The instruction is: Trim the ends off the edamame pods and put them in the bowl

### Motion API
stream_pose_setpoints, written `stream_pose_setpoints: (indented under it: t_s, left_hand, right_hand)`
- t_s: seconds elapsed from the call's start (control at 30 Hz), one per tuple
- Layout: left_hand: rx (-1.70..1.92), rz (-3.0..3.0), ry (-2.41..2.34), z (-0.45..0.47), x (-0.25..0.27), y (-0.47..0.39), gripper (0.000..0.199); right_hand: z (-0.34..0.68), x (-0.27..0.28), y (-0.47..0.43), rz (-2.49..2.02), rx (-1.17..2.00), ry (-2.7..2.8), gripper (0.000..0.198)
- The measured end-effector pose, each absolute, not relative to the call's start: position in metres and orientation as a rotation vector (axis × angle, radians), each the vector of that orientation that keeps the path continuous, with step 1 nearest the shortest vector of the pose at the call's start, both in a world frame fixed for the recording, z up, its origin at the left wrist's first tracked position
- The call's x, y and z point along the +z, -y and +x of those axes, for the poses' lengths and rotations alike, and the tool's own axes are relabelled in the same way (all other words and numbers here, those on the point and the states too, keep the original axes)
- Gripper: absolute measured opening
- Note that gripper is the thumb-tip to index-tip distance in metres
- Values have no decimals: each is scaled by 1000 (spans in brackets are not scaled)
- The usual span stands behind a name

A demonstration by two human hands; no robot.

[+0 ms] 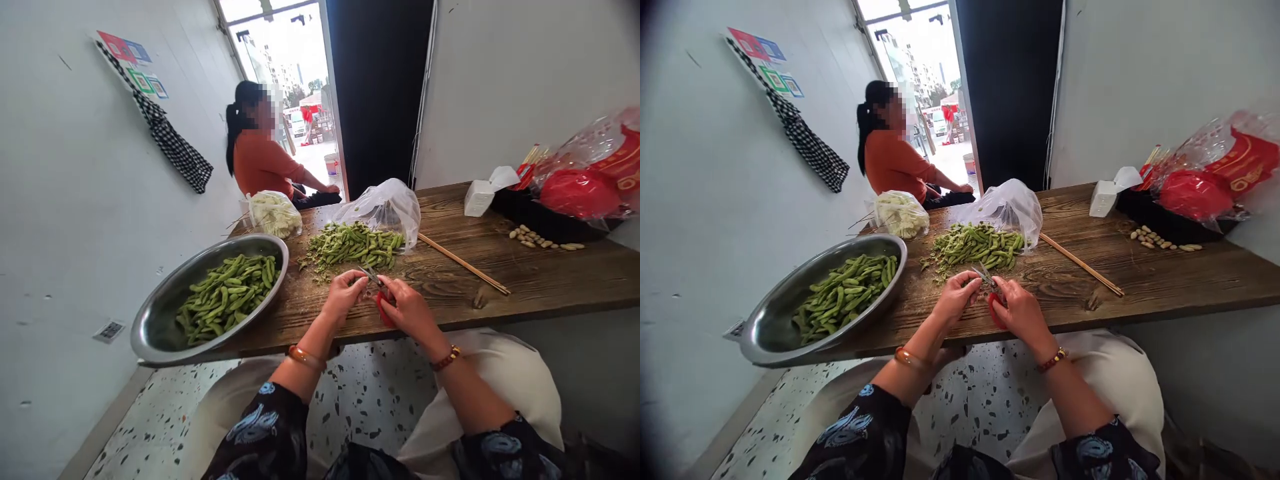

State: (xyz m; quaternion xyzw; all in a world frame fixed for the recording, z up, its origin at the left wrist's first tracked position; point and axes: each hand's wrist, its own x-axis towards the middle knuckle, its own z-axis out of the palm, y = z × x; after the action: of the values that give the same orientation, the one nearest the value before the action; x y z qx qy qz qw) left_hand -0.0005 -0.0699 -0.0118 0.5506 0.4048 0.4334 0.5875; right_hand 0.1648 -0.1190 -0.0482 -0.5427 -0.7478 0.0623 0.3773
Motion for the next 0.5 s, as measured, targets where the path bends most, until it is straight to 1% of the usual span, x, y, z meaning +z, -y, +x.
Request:
stream_pose_setpoints:
  t_s: [0.23,0.37,0.5]
  left_hand:
    - [1079,1123,-934,10,-18,76,35]
    - [1146,1019,-907,20,-22,77,38]
    - [1226,1004,-920,26,-27,81,33]
  right_hand:
    - [166,-48,118,-1382,135,1969,47]
    - [170,-57,116,-1391,94,1990,47]
    - [175,-68,112,-1398,60,2036,50]
